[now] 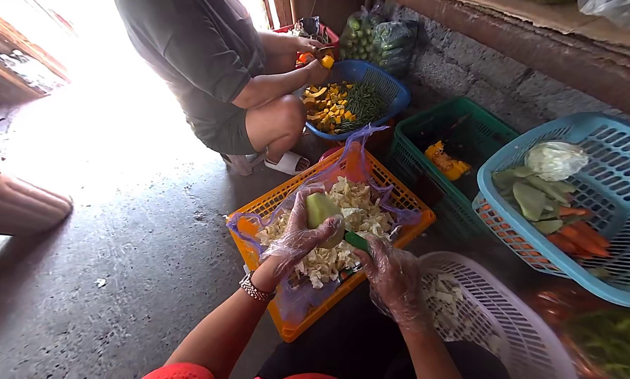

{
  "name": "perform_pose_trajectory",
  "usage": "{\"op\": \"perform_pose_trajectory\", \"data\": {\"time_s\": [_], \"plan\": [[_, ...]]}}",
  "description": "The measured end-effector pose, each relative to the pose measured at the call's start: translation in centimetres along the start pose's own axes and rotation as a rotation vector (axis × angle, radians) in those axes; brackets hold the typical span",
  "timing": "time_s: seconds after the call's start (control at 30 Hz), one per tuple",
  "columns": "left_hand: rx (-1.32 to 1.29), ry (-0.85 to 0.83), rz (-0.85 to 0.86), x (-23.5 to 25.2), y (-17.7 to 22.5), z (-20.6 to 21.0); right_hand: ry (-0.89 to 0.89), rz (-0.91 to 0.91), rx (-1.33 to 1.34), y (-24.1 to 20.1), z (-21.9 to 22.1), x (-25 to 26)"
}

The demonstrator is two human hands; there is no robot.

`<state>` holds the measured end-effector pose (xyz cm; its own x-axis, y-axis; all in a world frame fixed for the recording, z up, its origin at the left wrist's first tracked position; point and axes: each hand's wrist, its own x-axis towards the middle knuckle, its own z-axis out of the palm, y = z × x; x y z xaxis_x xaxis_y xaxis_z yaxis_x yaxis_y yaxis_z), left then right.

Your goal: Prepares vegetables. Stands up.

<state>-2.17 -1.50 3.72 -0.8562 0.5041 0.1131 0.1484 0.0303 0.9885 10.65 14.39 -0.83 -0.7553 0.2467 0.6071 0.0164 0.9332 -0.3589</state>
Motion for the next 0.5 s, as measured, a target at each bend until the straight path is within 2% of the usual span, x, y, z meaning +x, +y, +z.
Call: {"op": "perform_pose_trajectory", "data": {"time_s": [0.07, 0.2, 0.23, 0.27, 0.4, 0.5], "plan": [[-0.027, -0.005, -0.024, -0.1, -0.3, -0.1, -0.02, 0.004, 0.009, 0.2, -0.2, 0.2], [-0.155, 0.246, -0.034, -0.9, 0.0, 2.1, 0.046, 0.131, 0.016, -2.1, 0.3, 0.4], [-0.179, 0.261, -0.064, -1.0, 0.1, 2.2, 0.054, 0.136, 0.006, -2.2, 0.4, 0.3], [-0.182, 0.225, -0.101, -1.0, 0.0, 2.0, 0.055, 0.123, -0.007, -1.9, 0.3, 0.1], [-0.081, -0.121, -0.174, -0.5, 0.0, -0.6, -0.036, -0.015, -0.036, 0.5, -1.0, 0.1], [0.08, -0.226, -0.174, 0.1, 0.6, -1.6, -0.061, -0.009, -0.048, 0.3, -1.0, 0.0]]}}
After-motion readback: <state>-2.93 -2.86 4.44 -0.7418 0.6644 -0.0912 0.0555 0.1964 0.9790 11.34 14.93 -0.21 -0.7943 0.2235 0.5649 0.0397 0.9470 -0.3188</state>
